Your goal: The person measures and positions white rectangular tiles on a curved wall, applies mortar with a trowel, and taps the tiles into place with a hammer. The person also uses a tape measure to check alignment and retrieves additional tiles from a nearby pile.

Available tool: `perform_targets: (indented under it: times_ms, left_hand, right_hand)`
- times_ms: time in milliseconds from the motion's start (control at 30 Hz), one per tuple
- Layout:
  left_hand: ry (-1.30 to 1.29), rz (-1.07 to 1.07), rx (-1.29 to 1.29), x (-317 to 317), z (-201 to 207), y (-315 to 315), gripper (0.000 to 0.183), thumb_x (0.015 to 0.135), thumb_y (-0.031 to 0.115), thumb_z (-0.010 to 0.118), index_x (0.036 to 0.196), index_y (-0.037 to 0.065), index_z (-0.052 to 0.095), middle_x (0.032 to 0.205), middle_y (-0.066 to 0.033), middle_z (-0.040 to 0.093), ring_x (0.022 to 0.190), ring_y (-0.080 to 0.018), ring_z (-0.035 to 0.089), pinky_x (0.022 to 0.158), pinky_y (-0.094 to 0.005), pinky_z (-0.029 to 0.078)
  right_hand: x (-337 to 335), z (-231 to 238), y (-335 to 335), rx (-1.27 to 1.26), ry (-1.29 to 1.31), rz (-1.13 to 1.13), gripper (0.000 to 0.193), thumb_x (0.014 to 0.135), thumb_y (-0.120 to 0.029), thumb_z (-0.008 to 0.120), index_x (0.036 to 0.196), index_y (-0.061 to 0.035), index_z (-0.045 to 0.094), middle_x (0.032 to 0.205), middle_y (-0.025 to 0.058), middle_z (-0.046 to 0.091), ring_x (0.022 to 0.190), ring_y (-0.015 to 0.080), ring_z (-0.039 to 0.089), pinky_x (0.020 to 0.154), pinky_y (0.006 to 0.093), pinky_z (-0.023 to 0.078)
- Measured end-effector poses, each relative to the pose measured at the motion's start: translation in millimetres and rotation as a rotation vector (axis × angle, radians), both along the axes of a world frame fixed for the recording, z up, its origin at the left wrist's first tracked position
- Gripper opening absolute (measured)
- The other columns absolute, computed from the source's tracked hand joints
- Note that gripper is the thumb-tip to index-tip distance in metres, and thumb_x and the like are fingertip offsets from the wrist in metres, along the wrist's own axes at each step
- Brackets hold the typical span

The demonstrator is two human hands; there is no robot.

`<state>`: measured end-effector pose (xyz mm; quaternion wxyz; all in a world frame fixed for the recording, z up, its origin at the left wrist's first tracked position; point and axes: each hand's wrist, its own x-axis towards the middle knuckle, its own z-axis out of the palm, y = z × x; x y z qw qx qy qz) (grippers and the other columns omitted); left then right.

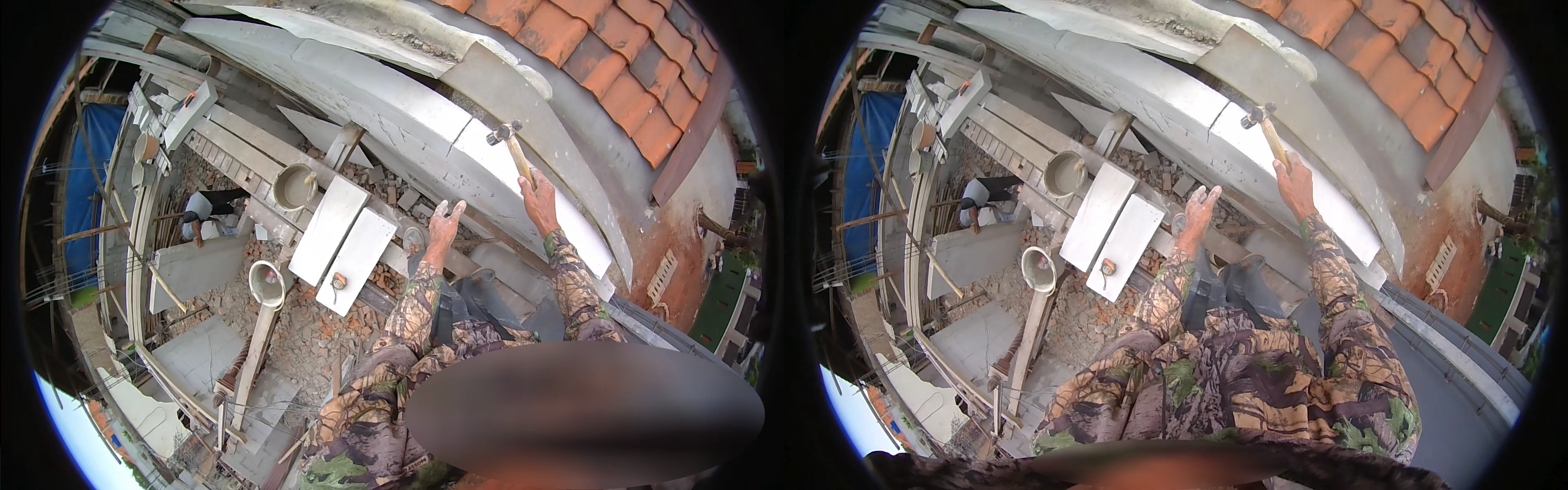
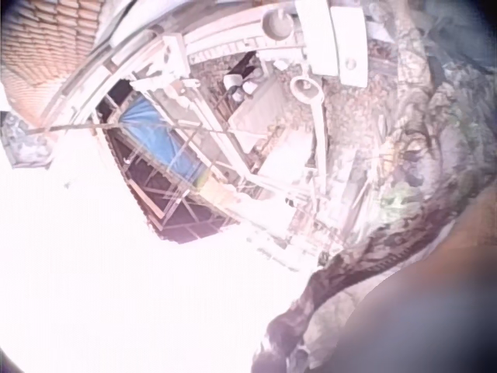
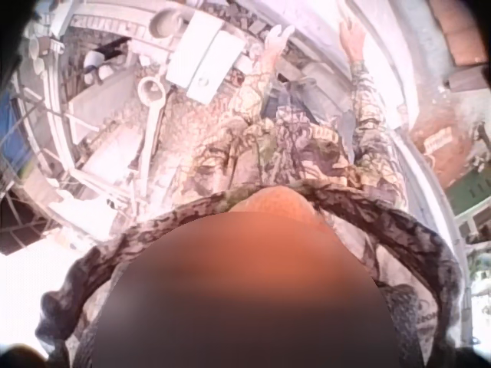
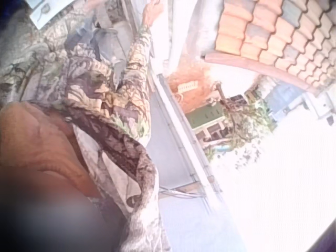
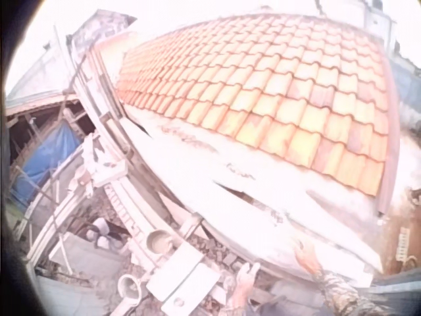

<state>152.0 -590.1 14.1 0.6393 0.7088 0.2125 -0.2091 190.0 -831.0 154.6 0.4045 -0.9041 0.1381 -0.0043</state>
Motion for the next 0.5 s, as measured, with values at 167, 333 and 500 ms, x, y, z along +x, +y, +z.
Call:
perform_targets:
  times_ms: [167, 333, 500]
  left_hand:
    - [0.142, 0.101, -0.097, 84, 43, -96, 0.125, 0.079, 0.063, 0.08, 0.153, -0.018, 0.021, 0.158, -0.0375, 0.028, 0.148, -0.043, 0.033, 0.119, -0.0434, 0.035]
    - [0.146, 0.099, -0.09, 94, 34, -101, 0.124, 0.078, 0.057, 0.083, 0.151, -0.022, 0.021, 0.157, -0.0364, 0.03, 0.146, -0.0404, 0.036, 0.117, -0.0455, 0.037]
    - [0.074, 0.15, -0.129, 91, 23, -97, 0.119, 0.079, 0.052, 0.084, 0.15, -0.022, 0.023, 0.152, -0.0353, 0.039, 0.139, -0.0395, 0.045, 0.112, -0.0443, 0.041]
  right_hand:
    - [-44, 26, -38, -0.281, -0.063, 0.007, 0.038, 0.1, -0.029, 0.062, 0.118, 0.0051, 0.06, 0.083, 0.0251, 0.069, 0.074, 0.0401, 0.068, 0.068, 0.0474, 0.051]
    - [-72, 15, -48, -0.273, -0.168, -0.067, 0.037, 0.101, -0.026, 0.061, 0.123, 0.0044, 0.061, 0.089, 0.0259, 0.07, 0.076, 0.0405, 0.07, 0.067, 0.0462, 0.053]
    - [-86, -14, -56, -0.366, 0.024, 0.12, 0.036, 0.099, -0.019, 0.062, 0.13, -0.002, 0.061, 0.11, 0.0233, 0.071, 0.092, 0.0412, 0.071, 0.079, 0.0481, 0.056]
